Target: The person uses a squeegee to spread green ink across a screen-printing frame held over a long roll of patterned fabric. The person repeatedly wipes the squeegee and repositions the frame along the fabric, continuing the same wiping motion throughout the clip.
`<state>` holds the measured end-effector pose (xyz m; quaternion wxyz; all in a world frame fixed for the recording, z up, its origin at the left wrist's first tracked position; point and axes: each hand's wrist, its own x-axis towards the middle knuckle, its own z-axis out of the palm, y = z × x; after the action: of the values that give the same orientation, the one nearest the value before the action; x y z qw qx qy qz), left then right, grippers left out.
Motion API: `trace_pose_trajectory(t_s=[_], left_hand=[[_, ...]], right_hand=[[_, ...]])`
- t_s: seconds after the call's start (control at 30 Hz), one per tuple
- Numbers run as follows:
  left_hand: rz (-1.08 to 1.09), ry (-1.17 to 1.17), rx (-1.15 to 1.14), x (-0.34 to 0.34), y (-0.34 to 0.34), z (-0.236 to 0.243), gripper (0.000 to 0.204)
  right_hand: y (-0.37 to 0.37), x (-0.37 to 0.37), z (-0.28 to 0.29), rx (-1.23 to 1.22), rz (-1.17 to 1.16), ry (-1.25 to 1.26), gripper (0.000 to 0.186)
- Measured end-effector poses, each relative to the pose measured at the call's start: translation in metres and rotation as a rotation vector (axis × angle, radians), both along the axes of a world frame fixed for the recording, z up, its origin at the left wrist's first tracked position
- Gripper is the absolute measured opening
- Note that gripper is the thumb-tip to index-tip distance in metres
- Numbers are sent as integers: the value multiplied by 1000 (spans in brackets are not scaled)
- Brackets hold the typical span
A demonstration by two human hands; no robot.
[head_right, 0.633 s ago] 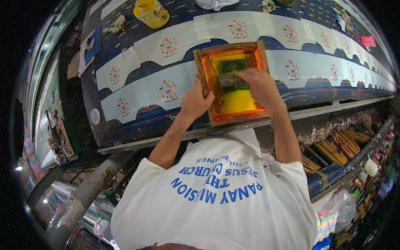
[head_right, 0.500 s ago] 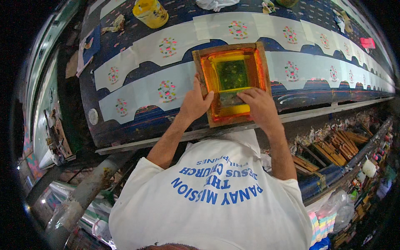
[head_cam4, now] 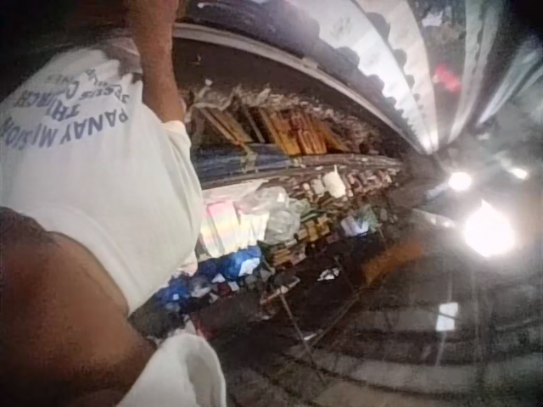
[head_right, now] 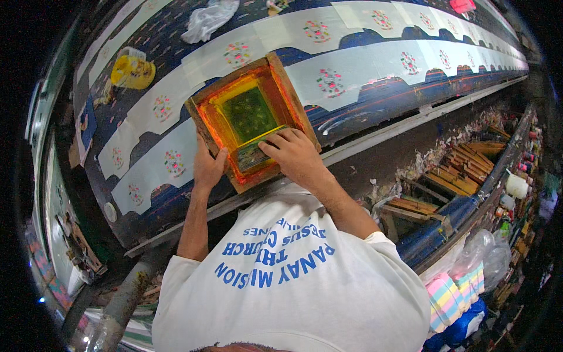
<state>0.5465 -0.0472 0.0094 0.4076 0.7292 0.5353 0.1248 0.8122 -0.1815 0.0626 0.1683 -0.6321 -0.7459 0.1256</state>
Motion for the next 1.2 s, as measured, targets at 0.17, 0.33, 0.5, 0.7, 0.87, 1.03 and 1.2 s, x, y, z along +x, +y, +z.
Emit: trace_pose_trajectory(t_s=[0.17,0.33,0.5,0.7,0.87,1.03,1.2], left_hand=[[-51,-111,79,91,-14,-8,98],[-20,-30,-19,196,-27,-11,98],[-31,-205,-47,235,-31,-20,95],[-75,-254,36,228,-27,-37,90],[-78,-320,93,230,-29,-43,87],[-58,-208,50,233,-29,-33,89],[-57,-93,89,239,-34,-16,93]], right_hand=[[-20,89,-1,35,-21,-13,54],[-43,182,-11,59,-66,-55,45],[-50,224,-16,68,-46,-18,49],[-46,230,-14,52,-30,54,44],[-43,229,-9,-13,-31,62,48],[-50,232,-4,-21,-12,99,48],[-46,231,-17,77,3,57,46]])
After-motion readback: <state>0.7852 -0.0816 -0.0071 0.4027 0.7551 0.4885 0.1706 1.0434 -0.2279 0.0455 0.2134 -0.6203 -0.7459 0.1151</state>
